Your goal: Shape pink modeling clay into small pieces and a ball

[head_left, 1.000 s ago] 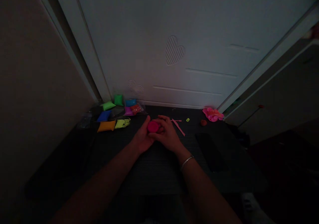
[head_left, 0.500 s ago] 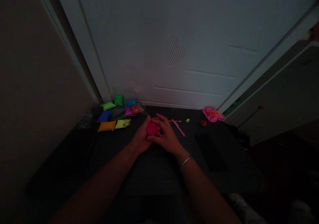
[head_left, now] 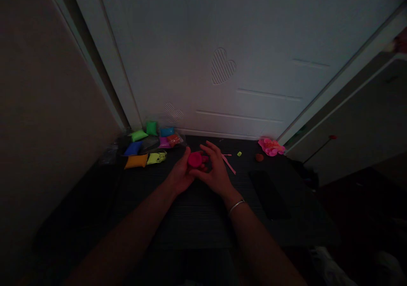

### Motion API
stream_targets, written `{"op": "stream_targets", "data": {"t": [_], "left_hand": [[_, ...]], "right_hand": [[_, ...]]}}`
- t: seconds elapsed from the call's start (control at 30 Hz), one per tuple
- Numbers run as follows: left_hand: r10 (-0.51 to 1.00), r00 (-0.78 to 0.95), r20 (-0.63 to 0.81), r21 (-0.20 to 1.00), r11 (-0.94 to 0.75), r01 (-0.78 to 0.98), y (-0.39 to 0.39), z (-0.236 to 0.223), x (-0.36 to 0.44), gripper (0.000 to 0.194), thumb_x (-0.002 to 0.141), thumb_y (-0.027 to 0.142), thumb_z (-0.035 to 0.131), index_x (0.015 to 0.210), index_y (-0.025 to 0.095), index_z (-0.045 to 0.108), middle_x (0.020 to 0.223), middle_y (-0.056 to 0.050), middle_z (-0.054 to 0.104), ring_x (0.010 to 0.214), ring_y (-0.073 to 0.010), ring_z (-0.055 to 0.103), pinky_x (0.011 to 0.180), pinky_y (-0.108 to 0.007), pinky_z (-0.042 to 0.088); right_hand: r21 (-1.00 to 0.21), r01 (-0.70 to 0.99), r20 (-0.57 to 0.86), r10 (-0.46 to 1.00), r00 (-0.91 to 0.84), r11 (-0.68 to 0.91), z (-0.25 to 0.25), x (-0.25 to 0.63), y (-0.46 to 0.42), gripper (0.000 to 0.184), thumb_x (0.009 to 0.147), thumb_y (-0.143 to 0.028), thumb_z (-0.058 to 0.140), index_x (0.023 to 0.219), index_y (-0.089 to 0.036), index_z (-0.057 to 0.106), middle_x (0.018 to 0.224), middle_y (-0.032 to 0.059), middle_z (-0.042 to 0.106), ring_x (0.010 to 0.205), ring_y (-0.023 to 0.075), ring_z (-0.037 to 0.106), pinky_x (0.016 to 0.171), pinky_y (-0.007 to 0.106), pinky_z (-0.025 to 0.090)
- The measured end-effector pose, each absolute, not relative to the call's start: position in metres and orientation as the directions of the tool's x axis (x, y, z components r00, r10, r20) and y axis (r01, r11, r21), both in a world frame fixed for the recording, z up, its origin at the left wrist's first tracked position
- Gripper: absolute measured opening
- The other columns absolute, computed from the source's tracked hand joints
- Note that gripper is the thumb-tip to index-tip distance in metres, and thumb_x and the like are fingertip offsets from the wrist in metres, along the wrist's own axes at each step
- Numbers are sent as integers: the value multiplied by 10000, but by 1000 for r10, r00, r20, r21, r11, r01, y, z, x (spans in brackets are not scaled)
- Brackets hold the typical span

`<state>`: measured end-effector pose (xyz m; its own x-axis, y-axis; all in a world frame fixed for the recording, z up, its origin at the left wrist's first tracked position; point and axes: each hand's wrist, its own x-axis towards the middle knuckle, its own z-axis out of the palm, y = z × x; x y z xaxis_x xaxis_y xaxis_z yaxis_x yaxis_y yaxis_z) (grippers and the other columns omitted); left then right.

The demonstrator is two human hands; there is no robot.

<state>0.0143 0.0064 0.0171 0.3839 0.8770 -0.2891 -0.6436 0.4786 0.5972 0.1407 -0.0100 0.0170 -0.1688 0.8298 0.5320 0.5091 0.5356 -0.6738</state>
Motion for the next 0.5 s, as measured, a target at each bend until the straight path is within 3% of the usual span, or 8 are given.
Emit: {"op": "stream_targets", "data": {"t": [0.2, 0.37, 0.5], "left_hand": [[880, 358, -312, 635, 474, -610, 7, 16, 15, 453, 792, 518, 425, 768, 109, 621, 672, -65, 650, 519, -110, 577, 485, -206, 459], [867, 427, -257, 612, 488, -623, 8, 13, 15, 409, 820, 471, 415, 885, 120, 615, 792, -80, 661, 618, -134, 611, 593, -251, 498], [898, 386, -209, 646, 423, -636, 8, 10, 14, 272, 789, 335, 534, 966, 138, 592, 894, -72, 645, 704, -143, 616, 664, -271, 497]], "right_hand": [[-663, 515, 538, 825, -176, 542, 16, 140, -9, 456, 633, -278, 702, 1059, -257, 543, 1299, 76, 374, 1198, 248, 374, 970, 429, 319], [-699, 522, 538, 840, -68, 489, 15, 140, -6, 445, 611, -314, 715, 997, -215, 516, 1232, 94, 432, 1147, 236, 420, 944, 410, 347], [-705, 508, 550, 834, -48, 495, 15, 140, -6, 494, 612, -327, 714, 1034, -208, 484, 1234, 99, 432, 1140, 229, 425, 933, 400, 367]]}}
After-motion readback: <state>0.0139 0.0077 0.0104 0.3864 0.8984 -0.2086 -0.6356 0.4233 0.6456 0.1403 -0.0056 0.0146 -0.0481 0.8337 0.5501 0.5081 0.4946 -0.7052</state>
